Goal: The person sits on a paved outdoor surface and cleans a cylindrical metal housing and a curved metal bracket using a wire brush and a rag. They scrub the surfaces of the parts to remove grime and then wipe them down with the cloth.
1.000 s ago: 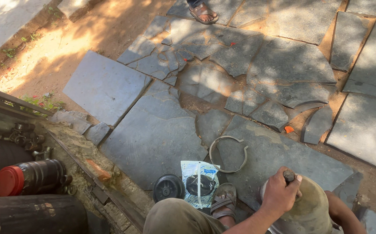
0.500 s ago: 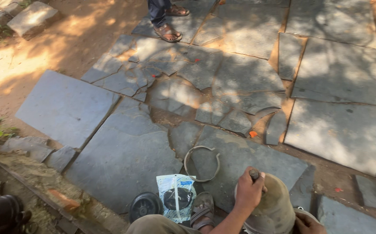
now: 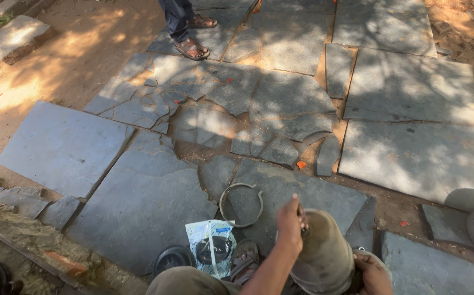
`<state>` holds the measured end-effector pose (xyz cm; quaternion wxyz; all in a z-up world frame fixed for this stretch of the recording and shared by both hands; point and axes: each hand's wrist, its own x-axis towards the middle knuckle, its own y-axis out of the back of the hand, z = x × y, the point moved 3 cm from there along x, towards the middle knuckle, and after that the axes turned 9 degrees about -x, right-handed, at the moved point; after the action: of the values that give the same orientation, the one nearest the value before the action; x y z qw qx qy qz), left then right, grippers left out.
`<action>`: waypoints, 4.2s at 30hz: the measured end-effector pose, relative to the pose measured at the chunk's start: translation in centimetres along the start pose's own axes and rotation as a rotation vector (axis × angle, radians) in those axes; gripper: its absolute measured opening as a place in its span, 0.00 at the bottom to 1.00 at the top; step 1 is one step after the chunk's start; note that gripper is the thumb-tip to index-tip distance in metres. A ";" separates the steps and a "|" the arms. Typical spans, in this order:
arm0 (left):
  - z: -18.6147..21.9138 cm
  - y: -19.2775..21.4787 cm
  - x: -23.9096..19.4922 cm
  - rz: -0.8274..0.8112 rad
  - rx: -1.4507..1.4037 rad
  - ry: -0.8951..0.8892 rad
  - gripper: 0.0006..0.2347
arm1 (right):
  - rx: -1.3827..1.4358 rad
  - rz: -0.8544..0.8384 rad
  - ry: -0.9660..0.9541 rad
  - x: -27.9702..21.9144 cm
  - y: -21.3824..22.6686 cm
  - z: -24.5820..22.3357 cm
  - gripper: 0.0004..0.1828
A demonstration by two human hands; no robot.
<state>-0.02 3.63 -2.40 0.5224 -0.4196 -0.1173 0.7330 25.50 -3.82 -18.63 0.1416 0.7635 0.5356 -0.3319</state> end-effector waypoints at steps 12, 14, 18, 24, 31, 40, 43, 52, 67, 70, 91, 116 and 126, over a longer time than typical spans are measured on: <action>-0.4 6.2 3.9 0.176 -0.483 0.185 0.16 | -0.484 0.157 0.372 -4.7 -0.7 0.2 0.10; -0.8 7.9 4.9 0.187 -0.504 0.182 0.15 | -0.660 0.172 0.279 -6.3 -1.5 0.4 0.11; -1.6 10.6 6.3 0.187 -0.527 0.207 0.16 | -0.883 0.164 0.220 -7.8 -3.1 -0.9 0.13; -2.4 12.3 7.3 0.180 -0.553 0.226 0.17 | -1.143 0.387 0.629 -10.9 -6.3 -2.0 0.12; -2.9 12.5 8.2 0.114 -0.583 0.214 0.18 | -1.373 0.474 0.596 -7.7 -8.6 -6.7 0.12; -3.9 13.6 8.4 0.286 -0.599 0.132 0.17 | -1.627 0.470 0.792 -8.3 -9.6 -5.2 0.11; -3.8 13.2 7.9 0.267 -0.582 0.157 0.17 | -1.484 0.575 1.107 -12.4 -9.1 -3.4 0.07; -4.3 12.9 9.4 0.054 -0.533 0.171 0.17 | -1.568 0.470 0.843 -11.2 -9.0 -6.1 0.11; -2.3 11.9 8.6 0.139 -0.507 0.182 0.18 | -1.631 0.549 1.026 -14.8 -11.1 -6.2 0.08; -2.3 12.0 8.4 0.166 -0.497 0.177 0.18 | -2.020 0.591 1.104 -19.2 -10.0 -0.6 0.07; -4.6 20.2 14.1 -0.100 -0.473 0.202 0.15 | -1.285 -0.089 1.402 -17.2 -10.7 -11.3 0.18; -5.0 19.7 14.7 -0.035 -0.418 0.227 0.16 | -1.180 -0.144 1.173 -9.5 -8.1 -11.6 0.12; -1.8 16.1 10.9 -0.038 -0.384 0.239 0.17 | -1.210 -0.150 1.165 -11.7 -8.9 -10.9 0.16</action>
<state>-10.58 5.70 -18.76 0.4567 -0.5930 -0.1996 0.6324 18.87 -2.68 -1.61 0.2048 0.5677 0.6578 0.4506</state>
